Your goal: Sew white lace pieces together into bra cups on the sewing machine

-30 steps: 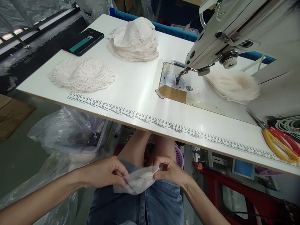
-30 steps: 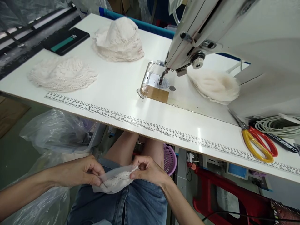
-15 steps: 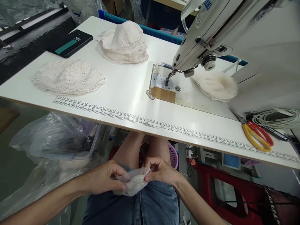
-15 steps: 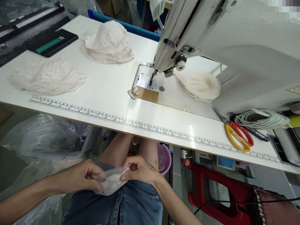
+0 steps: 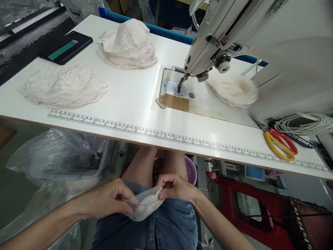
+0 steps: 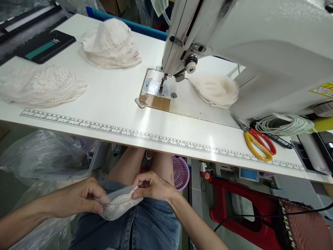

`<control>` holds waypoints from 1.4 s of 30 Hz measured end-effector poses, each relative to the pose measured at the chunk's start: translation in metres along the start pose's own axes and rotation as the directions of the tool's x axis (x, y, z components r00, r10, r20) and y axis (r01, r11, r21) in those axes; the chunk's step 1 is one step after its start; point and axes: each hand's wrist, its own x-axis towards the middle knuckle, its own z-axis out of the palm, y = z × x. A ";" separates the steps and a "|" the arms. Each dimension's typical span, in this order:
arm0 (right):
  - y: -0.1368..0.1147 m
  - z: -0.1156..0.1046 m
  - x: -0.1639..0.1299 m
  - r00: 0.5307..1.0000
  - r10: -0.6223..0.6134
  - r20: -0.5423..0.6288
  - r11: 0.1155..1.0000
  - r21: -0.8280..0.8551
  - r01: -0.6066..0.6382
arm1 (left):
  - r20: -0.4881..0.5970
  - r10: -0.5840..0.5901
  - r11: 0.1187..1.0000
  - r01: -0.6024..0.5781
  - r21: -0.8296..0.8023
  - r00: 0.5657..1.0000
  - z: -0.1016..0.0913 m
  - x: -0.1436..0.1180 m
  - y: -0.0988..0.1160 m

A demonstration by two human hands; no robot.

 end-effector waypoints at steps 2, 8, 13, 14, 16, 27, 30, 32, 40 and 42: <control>0.000 0.000 -0.001 1.000 -0.001 0.003 1.000 0.000 0.001 | -0.005 0.002 1.000 -0.002 0.021 1.000 0.001 0.000 0.001; 0.001 0.000 -0.001 1.000 -0.003 0.016 1.000 -0.006 0.003 | -0.027 -0.008 0.998 0.010 0.061 1.000 0.002 -0.004 0.005; 0.000 0.002 0.000 1.000 -0.004 0.022 1.000 -0.009 0.004 | -0.035 0.007 0.994 -0.003 0.106 0.999 0.001 -0.004 0.007; -0.001 0.003 0.000 1.000 -0.005 0.023 1.000 -0.008 0.005 | -0.036 0.009 0.993 -0.005 0.117 0.999 0.000 -0.004 0.007; -0.002 0.004 0.000 1.000 -0.006 0.023 1.000 -0.007 0.006 | -0.037 0.008 0.992 -0.003 0.125 0.999 0.000 -0.005 0.007; -0.011 0.014 0.006 0.999 -0.049 -0.016 0.999 -0.022 0.049 | -0.043 0.024 0.992 -0.019 0.127 0.999 -0.004 -0.001 0.006; -0.014 0.019 0.007 0.996 -0.080 -0.025 0.997 -0.021 0.080 | -0.108 -0.008 0.995 0.018 0.098 0.994 -0.001 0.005 0.005; -0.015 0.020 0.005 0.989 -0.139 -0.047 0.990 -0.028 0.138 | -0.159 -0.041 0.997 0.049 0.051 0.987 0.001 0.006 0.005; -0.007 0.016 0.002 0.928 -0.355 -0.109 0.872 -0.395 0.287 | -0.229 -0.106 0.994 0.105 -0.015 0.968 0.004 0.004 0.004; -0.005 0.017 0.004 0.934 -0.338 -0.114 0.879 -0.394 0.270 | -0.256 -0.104 0.994 0.109 0.005 0.961 0.006 0.004 0.005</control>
